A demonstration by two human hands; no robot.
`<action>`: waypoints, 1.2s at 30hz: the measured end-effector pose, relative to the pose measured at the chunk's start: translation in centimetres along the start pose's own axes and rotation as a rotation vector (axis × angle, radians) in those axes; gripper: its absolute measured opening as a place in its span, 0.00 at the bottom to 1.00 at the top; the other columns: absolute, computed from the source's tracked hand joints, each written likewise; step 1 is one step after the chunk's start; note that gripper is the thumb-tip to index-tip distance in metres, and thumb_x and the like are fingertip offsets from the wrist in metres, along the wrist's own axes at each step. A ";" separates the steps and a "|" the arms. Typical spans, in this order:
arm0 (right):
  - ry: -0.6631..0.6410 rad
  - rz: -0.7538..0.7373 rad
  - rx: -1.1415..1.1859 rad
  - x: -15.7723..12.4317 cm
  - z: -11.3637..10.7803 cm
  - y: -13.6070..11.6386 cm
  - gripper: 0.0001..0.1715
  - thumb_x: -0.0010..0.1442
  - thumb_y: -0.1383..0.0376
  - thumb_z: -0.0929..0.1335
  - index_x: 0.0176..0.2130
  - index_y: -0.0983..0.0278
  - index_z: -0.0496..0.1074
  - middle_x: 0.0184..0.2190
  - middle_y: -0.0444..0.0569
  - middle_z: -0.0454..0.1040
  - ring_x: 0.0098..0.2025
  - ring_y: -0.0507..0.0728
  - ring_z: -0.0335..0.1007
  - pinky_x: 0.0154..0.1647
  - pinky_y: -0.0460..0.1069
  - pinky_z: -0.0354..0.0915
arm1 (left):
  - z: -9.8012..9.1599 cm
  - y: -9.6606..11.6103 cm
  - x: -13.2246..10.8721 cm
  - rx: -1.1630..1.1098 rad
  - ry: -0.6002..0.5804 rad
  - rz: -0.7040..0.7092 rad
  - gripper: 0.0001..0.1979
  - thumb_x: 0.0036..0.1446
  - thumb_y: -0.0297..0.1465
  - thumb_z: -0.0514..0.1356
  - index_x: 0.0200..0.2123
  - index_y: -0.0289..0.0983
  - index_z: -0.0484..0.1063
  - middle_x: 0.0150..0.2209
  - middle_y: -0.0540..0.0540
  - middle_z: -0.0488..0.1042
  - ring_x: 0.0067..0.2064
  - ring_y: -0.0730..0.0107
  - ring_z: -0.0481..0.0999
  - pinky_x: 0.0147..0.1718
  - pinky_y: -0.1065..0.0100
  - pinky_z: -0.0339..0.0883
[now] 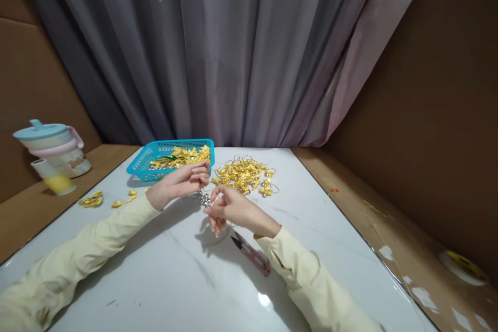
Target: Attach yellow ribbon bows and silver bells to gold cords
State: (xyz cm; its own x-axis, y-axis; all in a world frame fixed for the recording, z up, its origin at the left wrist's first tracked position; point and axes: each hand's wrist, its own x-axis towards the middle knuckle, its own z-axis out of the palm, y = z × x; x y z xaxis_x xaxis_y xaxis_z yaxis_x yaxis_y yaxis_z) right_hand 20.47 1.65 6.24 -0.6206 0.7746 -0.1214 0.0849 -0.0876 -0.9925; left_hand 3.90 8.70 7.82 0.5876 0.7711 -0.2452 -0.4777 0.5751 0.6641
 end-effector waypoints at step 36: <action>0.262 -0.484 -0.956 -0.1 1.4 -0.9 0.19 0.64 0.64 0.57 0.22 0.62 0.61 0.17 0.44 0.62 0.19 0.49 0.56 0.22 0.46 0.52 | 0.7 -2.1 -6.3 0.712 0.038 0.172 0.11 0.56 0.36 0.57 0.29 0.33 0.69 0.15 0.58 0.50 0.17 0.82 0.44 0.16 0.75 0.40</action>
State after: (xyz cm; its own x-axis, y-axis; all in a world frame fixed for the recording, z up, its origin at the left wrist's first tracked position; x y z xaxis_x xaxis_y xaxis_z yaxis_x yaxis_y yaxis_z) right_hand 19.42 0.76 7.12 -0.5763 0.7149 0.3961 0.5156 0.6940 -0.5024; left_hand 1.65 2.39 8.51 0.5130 0.8511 -0.1115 -0.0132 0.1377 0.9904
